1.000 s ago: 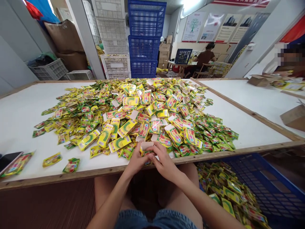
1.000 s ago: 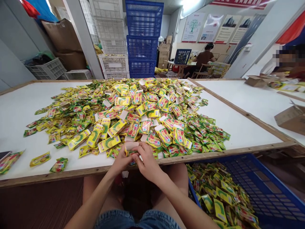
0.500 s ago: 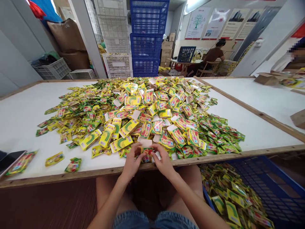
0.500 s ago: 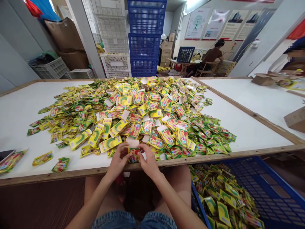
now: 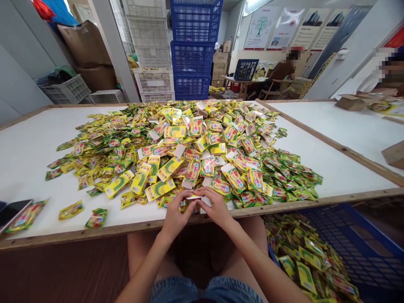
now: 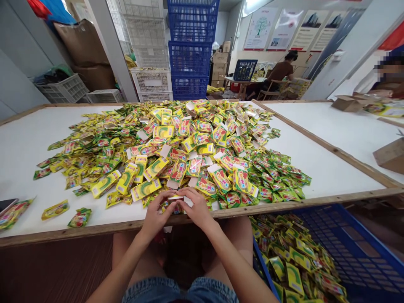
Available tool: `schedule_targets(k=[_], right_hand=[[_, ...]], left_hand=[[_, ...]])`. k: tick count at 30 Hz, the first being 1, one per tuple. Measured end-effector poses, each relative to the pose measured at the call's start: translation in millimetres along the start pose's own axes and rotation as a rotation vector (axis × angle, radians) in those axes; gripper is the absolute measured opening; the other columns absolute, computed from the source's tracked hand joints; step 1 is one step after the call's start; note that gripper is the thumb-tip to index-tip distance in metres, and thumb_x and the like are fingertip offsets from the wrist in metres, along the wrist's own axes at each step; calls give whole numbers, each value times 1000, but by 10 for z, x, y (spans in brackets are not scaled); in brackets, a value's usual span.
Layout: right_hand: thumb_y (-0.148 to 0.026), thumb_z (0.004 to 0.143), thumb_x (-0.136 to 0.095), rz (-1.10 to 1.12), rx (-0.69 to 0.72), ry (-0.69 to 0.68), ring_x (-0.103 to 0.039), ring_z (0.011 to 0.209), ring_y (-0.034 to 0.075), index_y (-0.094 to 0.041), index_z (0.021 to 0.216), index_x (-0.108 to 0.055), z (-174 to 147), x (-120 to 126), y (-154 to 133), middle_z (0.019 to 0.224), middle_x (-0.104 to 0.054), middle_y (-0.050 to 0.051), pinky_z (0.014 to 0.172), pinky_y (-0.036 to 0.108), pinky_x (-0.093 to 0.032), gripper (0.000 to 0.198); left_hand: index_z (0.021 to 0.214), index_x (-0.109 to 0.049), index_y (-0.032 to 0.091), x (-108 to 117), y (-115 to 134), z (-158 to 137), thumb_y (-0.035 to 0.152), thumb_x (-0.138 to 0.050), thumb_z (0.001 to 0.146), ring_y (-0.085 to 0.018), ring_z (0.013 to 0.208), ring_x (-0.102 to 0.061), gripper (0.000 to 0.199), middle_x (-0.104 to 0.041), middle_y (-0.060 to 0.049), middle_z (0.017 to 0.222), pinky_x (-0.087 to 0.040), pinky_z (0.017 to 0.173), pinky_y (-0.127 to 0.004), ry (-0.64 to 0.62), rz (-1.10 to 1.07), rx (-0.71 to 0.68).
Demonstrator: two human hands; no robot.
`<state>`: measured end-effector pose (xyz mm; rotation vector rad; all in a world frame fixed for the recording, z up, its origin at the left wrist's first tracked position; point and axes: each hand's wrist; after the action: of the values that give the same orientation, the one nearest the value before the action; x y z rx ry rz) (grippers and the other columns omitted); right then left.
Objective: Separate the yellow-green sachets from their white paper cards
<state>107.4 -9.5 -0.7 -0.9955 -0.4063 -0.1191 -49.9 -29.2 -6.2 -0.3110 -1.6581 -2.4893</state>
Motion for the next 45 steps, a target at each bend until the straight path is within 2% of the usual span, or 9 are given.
schedule_targets(k=[10, 19, 23, 27, 30, 35, 38, 41, 45], right_hand=[[-32, 84, -50, -76, -116, 76, -58, 68, 14, -19, 89, -60, 37, -2, -36, 79, -64, 3, 65, 26, -46, 17], [-21, 86, -43, -84, -53, 99, -58, 87, 19, -23, 93, -62, -196, -151, -52, 88, -63, 5, 76, 32, -46, 20], [-20, 86, -38, -356, -56, 230, -55, 94, 20, -23, 95, -60, -417, 504, -268, 96, -61, 6, 82, 35, -43, 23], [-32, 84, -41, -1016, -295, 472, -54, 80, 26, -21, 91, -63, -714, 1543, -335, 83, -59, 10, 74, 42, -40, 25], [-45, 82, -43, -1165, -383, 519, -54, 78, 27, -17, 95, -61, -738, 1835, -169, 83, -59, 12, 70, 40, -40, 35], [-51, 76, -52, -1024, -391, 452, -54, 86, 27, -9, 117, -45, -398, 1398, 334, 97, -59, 17, 73, 37, -40, 60], [-41, 77, -51, -1027, -455, 477, -54, 84, 28, -9, 116, -45, -260, 1234, 518, 92, -60, 15, 71, 38, -39, 51], [-33, 81, -46, -980, -389, 553, -54, 83, 26, -11, 108, -53, -252, 1244, 494, 89, -60, 13, 74, 39, -38, 36], [-25, 84, -44, -818, -175, 746, -51, 97, 25, -18, 112, -56, -327, 1045, 131, 103, -56, 12, 87, 43, -37, 32]], left_hand=[[89, -62, 19, -23, 75, 101, 28, -54, 81, -17, 83, -60, 15, -65, -5, 88, -47, 77, -29, 53, -28, 107], [88, -68, 23, 82, -93, -53, 23, -59, 77, -22, 96, -58, 14, -65, -6, 97, -42, 89, -38, 53, 21, -39], [111, -57, 23, 131, -93, -102, 23, -55, 80, -19, 94, -59, 31, -60, -8, 108, -46, 83, -34, 102, -27, 28], [91, -64, 20, 100, -87, -71, 24, -52, 82, -20, 96, -56, 15, -62, -6, 96, -44, 85, -32, 147, 26, 38], [87, -64, 20, 33, -65, -34, 25, -53, 81, -20, 95, -56, 14, -63, -6, 93, -43, 85, -32, 138, 52, 32], [87, -65, 20, 59, -41, -103, 27, -55, 80, -21, 95, -56, 14, -63, -6, 93, -43, 86, -34, 215, 28, 54], [89, -64, 20, 159, -44, -205, 29, -55, 79, -21, 94, -57, 16, -63, -6, 93, -42, 88, -35, 239, 12, 107], [91, -64, 19, 178, -17, -267, 30, -56, 79, -21, 92, -58, 18, -63, -6, 94, -43, 87, -34, 242, -15, 189], [95, -63, 18, -52, 131, -209, 34, -58, 78, -21, 88, -61, 24, -65, -8, 95, -46, 84, -35, 144, -256, 299]])
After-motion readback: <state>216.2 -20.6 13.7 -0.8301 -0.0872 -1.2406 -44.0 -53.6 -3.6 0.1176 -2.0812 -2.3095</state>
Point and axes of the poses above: each hand's wrist, its own z-axis towards the middle knuckle, its own x-axis out of the back of the hand, y = z × x
